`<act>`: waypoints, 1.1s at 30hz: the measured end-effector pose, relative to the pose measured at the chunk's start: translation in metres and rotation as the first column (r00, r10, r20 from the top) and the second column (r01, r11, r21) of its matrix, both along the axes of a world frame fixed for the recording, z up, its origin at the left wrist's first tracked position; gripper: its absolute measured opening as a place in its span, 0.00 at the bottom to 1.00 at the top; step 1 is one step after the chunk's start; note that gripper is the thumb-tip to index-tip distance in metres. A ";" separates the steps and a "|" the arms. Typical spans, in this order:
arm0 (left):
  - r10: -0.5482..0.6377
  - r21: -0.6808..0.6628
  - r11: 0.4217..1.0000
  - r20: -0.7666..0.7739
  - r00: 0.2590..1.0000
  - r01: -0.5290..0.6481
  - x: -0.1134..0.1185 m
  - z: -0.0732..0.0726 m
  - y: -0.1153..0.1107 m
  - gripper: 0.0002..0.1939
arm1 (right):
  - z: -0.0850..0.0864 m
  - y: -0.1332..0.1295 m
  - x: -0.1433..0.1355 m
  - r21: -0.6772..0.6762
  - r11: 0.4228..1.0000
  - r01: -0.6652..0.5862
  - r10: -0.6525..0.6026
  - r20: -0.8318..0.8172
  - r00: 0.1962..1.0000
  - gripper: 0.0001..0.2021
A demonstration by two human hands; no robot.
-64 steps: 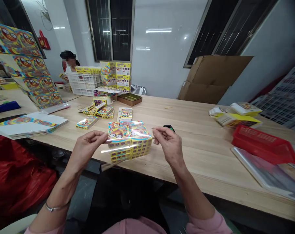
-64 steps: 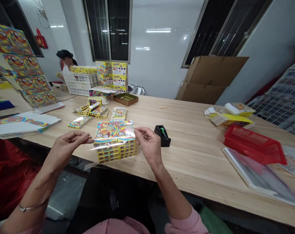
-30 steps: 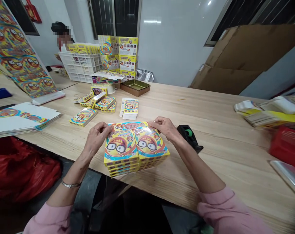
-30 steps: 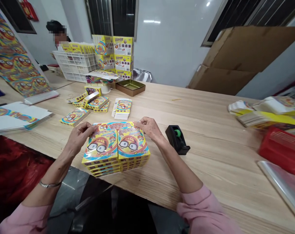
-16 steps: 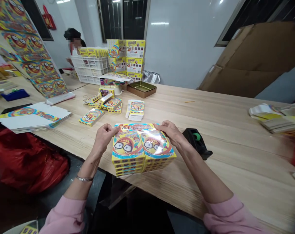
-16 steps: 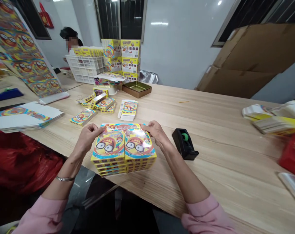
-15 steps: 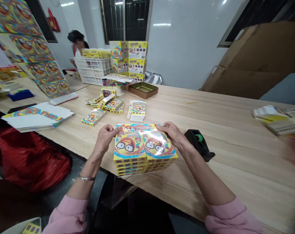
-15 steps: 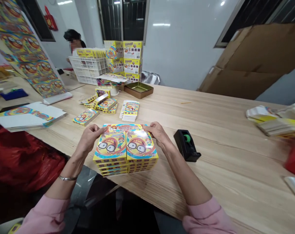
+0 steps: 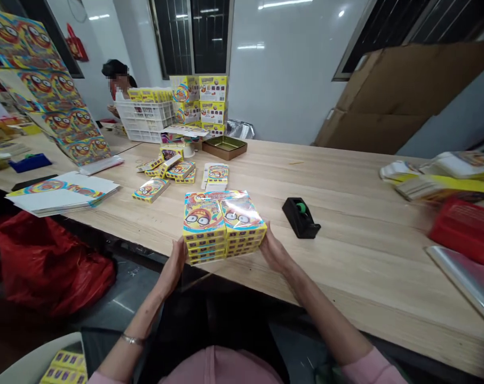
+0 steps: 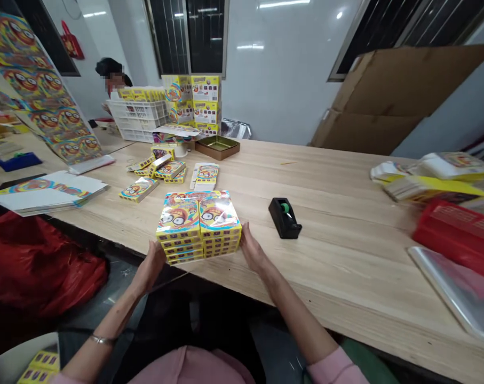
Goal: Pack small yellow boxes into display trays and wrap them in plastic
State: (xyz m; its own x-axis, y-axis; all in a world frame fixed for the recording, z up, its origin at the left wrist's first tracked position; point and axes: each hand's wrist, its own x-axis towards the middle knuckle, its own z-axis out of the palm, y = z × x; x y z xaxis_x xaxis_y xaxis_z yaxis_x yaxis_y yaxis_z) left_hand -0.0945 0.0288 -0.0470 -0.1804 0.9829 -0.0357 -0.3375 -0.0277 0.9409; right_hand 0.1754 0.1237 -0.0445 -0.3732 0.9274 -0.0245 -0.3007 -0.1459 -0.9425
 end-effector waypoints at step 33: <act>0.026 -0.021 0.999 -0.141 0.990 -0.029 0.001 0.107 0.040 0.24 | 0.083 -0.005 -0.014 0.254 0.958 0.137 -0.163 0.085 0.983 0.26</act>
